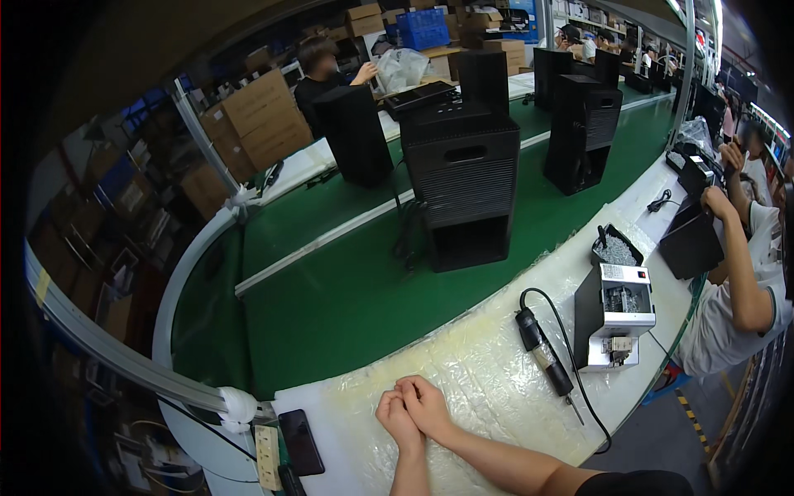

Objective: Assemble and screw parts for an electronic device on an assembly line.

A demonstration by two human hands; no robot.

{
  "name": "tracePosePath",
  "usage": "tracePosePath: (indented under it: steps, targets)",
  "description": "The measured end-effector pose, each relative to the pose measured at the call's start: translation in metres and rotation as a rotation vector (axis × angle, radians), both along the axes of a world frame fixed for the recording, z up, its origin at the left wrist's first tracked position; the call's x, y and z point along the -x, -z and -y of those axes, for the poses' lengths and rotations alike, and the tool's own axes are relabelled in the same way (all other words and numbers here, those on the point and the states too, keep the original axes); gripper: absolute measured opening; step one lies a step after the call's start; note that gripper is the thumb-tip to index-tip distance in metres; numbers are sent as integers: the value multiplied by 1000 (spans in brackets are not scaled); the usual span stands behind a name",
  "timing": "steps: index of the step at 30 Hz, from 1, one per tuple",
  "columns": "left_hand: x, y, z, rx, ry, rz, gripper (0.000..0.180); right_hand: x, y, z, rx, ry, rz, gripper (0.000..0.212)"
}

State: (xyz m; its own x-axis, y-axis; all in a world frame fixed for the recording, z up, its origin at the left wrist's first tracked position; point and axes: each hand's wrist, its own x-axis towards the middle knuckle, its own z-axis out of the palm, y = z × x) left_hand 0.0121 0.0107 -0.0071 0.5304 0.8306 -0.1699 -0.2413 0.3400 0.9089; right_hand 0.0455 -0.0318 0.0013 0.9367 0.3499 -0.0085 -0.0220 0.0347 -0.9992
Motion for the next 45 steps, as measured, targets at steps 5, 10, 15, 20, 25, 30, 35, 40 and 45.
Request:
tracePosePath:
  steps: [5, 10, 15, 20, 25, 30, 35, 40, 45]
  targets:
    - [0, -5, 1, 6, -3, 8, 21, 0, -1, 0, 4, 5, 14, 20]
    - [0, -4, 0, 14, -5, 10, 21, 0, 0, -1, 14, 7, 22, 20]
    - [0, -5, 0, 14, -1, 7, 21, 0, -2, -1, 13, 9, 18, 20]
    - [0, 0, -2, 4, -8, -2, 21, 0, -1, -2, 16, 9, 10, 20]
    - [1, 1, -2, -15, -16, -7, 21, 1, 2, -2, 7, 9, 9, 20]
    - [-1, 2, -2, 10, -10, 6, 21, 0, -4, 0, 28, 10, 7, 21]
    - [4, 0, -8, 119, 55, 184, 17, 2, -2, -2, -112, -81, -77, 25]
    - [9, -7, -20, 449, 147, 513, 14, -2, 12, -5, -463, -340, -395, 35]
    - [9, -27, -21, 569, 224, 723, 36, 3, 9, -9, -718, -347, -706, 39]
